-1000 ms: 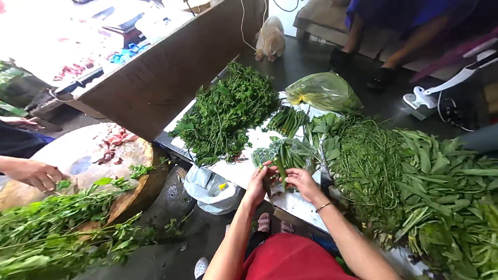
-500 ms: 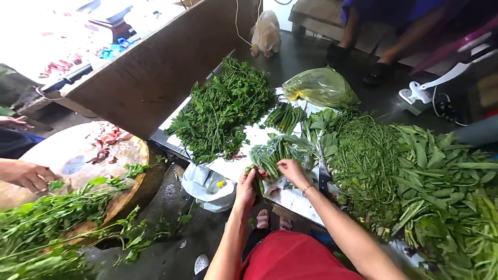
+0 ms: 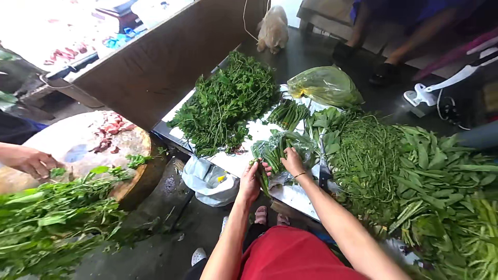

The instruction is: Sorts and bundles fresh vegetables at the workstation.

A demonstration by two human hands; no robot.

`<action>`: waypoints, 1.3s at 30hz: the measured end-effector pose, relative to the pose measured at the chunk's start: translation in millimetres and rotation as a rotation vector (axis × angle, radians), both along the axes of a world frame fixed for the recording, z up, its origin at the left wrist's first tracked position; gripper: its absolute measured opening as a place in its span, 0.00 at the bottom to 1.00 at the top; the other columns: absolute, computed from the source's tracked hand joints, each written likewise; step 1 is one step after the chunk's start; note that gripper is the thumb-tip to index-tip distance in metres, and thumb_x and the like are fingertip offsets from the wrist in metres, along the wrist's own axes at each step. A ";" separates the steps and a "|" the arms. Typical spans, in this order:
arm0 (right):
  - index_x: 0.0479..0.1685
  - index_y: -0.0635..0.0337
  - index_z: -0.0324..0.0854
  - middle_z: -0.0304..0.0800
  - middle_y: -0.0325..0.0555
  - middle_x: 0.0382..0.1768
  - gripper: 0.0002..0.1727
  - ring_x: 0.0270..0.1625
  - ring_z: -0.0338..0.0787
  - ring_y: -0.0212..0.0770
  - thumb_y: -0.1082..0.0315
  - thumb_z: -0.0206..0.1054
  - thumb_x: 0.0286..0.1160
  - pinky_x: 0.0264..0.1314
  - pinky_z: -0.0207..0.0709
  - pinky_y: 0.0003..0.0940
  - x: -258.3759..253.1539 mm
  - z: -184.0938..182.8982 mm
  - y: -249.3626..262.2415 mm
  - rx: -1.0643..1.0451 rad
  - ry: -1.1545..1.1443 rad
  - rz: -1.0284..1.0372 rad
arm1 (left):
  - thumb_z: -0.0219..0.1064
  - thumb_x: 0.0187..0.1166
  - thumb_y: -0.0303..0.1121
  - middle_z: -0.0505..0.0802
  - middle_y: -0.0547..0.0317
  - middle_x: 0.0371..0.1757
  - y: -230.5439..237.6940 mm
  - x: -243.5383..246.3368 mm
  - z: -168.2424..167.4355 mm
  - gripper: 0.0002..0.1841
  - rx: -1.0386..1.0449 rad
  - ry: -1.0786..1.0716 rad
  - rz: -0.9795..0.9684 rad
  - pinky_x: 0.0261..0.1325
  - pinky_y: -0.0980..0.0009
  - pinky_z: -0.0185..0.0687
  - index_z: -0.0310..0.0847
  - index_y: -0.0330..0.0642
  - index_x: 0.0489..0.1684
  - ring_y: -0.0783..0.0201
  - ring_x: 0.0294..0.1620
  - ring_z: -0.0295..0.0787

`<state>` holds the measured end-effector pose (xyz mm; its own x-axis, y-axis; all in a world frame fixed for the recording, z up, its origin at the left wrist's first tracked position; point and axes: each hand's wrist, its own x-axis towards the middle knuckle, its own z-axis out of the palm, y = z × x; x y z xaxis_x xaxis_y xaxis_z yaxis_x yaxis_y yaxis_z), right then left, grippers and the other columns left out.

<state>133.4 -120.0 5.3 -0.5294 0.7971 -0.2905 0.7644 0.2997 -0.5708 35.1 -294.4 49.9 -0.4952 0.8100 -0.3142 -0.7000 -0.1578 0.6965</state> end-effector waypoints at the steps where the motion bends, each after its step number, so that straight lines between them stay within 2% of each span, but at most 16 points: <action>1: 0.68 0.68 0.80 0.81 0.66 0.69 0.23 0.73 0.81 0.62 0.68 0.71 0.75 0.78 0.73 0.56 0.5 -0.5 -1.9 0.010 -0.009 -0.002 | 0.39 0.96 0.33 0.92 0.45 0.45 2.2 1.5 -0.3 0.17 0.002 -0.008 -0.006 0.52 0.57 0.91 0.70 0.33 0.66 0.53 0.45 0.94; 3: 0.67 0.69 0.81 0.81 0.66 0.69 0.22 0.75 0.80 0.62 0.66 0.70 0.76 0.80 0.71 0.56 0.8 0.2 -4.3 0.018 -0.032 -0.002 | 0.39 0.96 0.33 0.92 0.45 0.45 5.0 3.0 -0.1 0.18 0.004 -0.016 -0.015 0.51 0.58 0.91 0.70 0.33 0.67 0.53 0.45 0.94; 7: 0.75 0.65 0.78 0.77 0.67 0.73 0.27 0.78 0.77 0.63 0.65 0.71 0.77 0.83 0.69 0.54 -4.5 3.1 -3.2 -0.029 -0.064 -0.057 | 0.39 0.96 0.33 0.92 0.45 0.46 2.4 4.5 -4.1 0.18 0.001 -0.018 -0.019 0.52 0.58 0.91 0.69 0.32 0.69 0.53 0.46 0.94; 13: 0.68 0.66 0.80 0.82 0.65 0.67 0.25 0.73 0.81 0.61 0.69 0.76 0.71 0.79 0.73 0.55 -1.8 -2.1 2.7 -0.030 0.066 -0.064 | 0.39 0.96 0.33 0.92 0.45 0.45 -9.9 -1.4 -1.1 0.18 -0.045 -0.011 0.027 0.52 0.58 0.92 0.69 0.31 0.69 0.53 0.46 0.94; 17: 0.69 0.67 0.80 0.81 0.66 0.68 0.23 0.71 0.83 0.61 0.68 0.71 0.77 0.77 0.74 0.55 2.4 2.0 0.9 -0.023 0.118 -0.048 | 0.39 0.96 0.32 0.92 0.46 0.46 -18.8 -8.6 -1.9 0.18 -0.047 -0.004 0.065 0.51 0.59 0.92 0.70 0.32 0.67 0.53 0.46 0.94; 19: 0.64 0.66 0.84 0.84 0.65 0.65 0.18 0.69 0.84 0.60 0.69 0.67 0.79 0.76 0.76 0.55 0.4 5.9 -2.1 0.026 0.123 -0.001 | 0.39 0.96 0.32 0.92 0.45 0.46 -21.1 -11.0 -3.6 0.18 -0.050 -0.003 0.083 0.51 0.58 0.92 0.70 0.31 0.67 0.52 0.46 0.95; 22: 0.55 0.66 0.88 0.89 0.60 0.58 0.14 0.63 0.88 0.57 0.65 0.66 0.82 0.71 0.78 0.55 -9.9 12.3 -9.1 0.035 0.082 0.098 | 0.39 0.96 0.32 0.93 0.46 0.46 -21.6 -12.1 -2.5 0.17 -0.070 0.000 0.093 0.51 0.58 0.92 0.70 0.32 0.67 0.53 0.46 0.95; 25: 0.56 0.66 0.86 0.90 0.61 0.58 0.19 0.64 0.88 0.59 0.56 0.67 0.83 0.70 0.78 0.59 -22.6 12.0 -15.0 0.025 0.002 0.106 | 0.40 0.95 0.31 0.92 0.46 0.46 -20.4 -10.9 0.2 0.17 -0.067 -0.002 0.094 0.51 0.59 0.92 0.70 0.32 0.66 0.53 0.46 0.94; 29: 0.54 0.65 0.87 0.90 0.59 0.60 0.16 0.66 0.88 0.59 0.63 0.60 0.85 0.68 0.78 0.61 -31.3 11.8 -13.4 0.038 -0.103 0.112 | 0.41 0.95 0.31 0.93 0.45 0.46 -22.8 -9.1 2.5 0.17 -0.079 0.000 0.082 0.52 0.58 0.92 0.71 0.31 0.66 0.53 0.47 0.95; 33: 0.57 0.65 0.86 0.90 0.60 0.61 0.19 0.68 0.88 0.58 0.61 0.55 0.87 0.68 0.78 0.60 -29.5 21.5 -13.7 -0.022 -0.203 0.119 | 0.42 0.95 0.31 0.93 0.45 0.46 -25.4 -9.7 0.1 0.16 -0.090 -0.003 0.087 0.52 0.58 0.92 0.72 0.30 0.66 0.53 0.46 0.95; 36: 0.56 0.66 0.86 0.90 0.61 0.59 0.22 0.67 0.88 0.59 0.54 0.58 0.88 0.69 0.78 0.59 -31.4 24.3 -17.4 -0.025 -0.193 0.093 | 0.42 0.95 0.31 0.93 0.45 0.46 -23.0 -8.0 -1.3 0.16 -0.099 -0.013 0.080 0.52 0.59 0.91 0.71 0.31 0.66 0.53 0.46 0.95; 39: 0.57 0.70 0.85 0.89 0.64 0.61 0.22 0.69 0.87 0.60 0.55 0.62 0.87 0.70 0.78 0.59 -38.0 32.2 -19.5 -0.070 -0.230 0.088 | 0.42 0.95 0.31 0.92 0.45 0.46 -17.7 -4.2 -0.3 0.16 -0.102 -0.017 0.048 0.52 0.58 0.91 0.71 0.31 0.66 0.53 0.47 0.94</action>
